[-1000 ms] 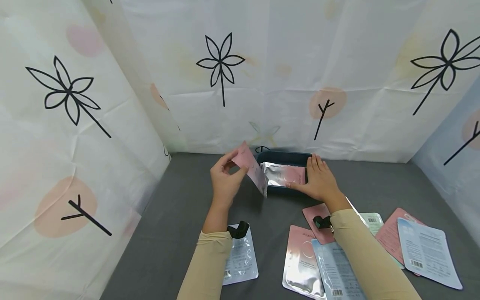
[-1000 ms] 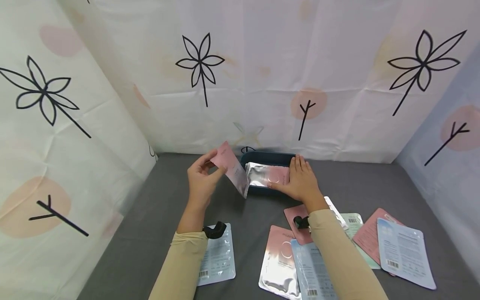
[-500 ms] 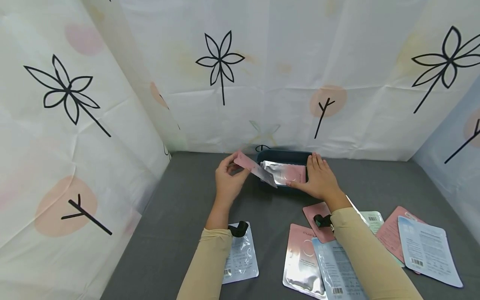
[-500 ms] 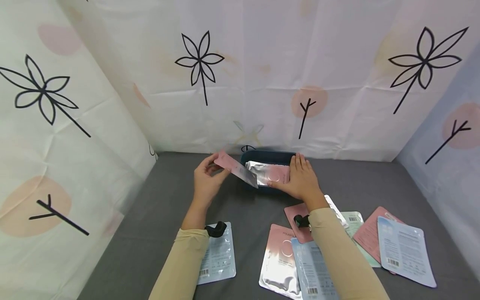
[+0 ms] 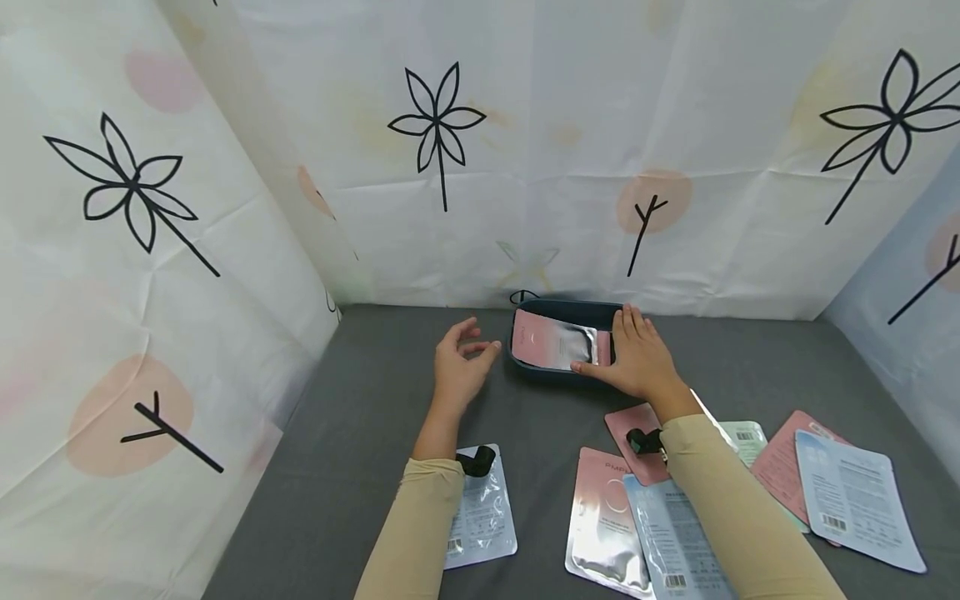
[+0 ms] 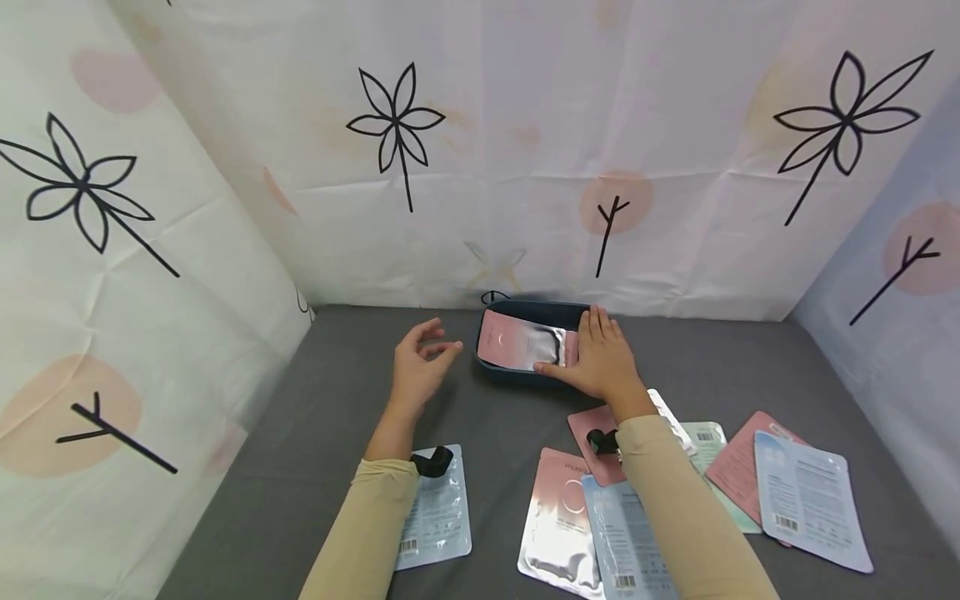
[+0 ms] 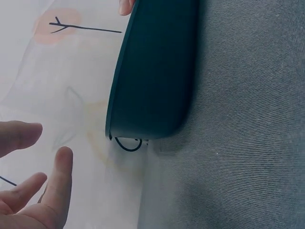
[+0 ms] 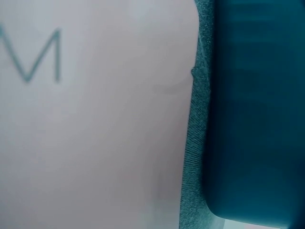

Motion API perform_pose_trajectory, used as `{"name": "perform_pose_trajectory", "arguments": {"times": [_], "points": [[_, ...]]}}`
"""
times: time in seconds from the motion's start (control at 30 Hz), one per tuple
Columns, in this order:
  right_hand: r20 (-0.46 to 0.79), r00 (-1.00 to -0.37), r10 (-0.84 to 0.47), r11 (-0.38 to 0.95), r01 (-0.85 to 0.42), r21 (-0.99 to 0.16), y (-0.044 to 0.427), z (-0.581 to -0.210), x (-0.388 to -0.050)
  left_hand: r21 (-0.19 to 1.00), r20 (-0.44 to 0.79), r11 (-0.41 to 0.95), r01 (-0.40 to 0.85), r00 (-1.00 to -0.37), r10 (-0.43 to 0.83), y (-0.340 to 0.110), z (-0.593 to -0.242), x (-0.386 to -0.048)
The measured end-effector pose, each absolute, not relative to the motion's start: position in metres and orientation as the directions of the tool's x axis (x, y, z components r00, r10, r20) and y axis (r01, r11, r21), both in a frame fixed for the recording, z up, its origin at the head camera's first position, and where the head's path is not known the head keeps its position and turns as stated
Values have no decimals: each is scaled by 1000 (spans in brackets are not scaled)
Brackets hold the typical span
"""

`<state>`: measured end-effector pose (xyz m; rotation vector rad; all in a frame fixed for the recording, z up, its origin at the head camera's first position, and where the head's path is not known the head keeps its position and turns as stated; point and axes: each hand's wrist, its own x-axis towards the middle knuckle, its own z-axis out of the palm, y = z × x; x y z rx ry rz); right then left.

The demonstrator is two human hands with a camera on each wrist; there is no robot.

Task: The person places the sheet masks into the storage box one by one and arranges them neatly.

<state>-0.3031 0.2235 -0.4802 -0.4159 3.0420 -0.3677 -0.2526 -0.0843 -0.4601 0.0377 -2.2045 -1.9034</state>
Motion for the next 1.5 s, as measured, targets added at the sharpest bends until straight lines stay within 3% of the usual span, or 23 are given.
{"name": "perform_pose_trajectory", "arguments": {"times": [0.3,0.8,1.3,1.5], "points": [[-26,-962,-270,934,-255,-252,222,-482,-304,974,107,212,86,-990,-91,-85,-466,-249],[-41,-963,-268,938,-251,-240,225,-480,-305,958,131,262,113,-990,-52,-108,-454,-236],[-51,-962,-267,938,-247,-243,224,-479,-304,908,197,371,195,-980,34,-129,-454,-199],[-49,-962,-267,937,-247,-245,225,-481,-305,896,172,408,175,-984,44,-141,-455,-183]]}}
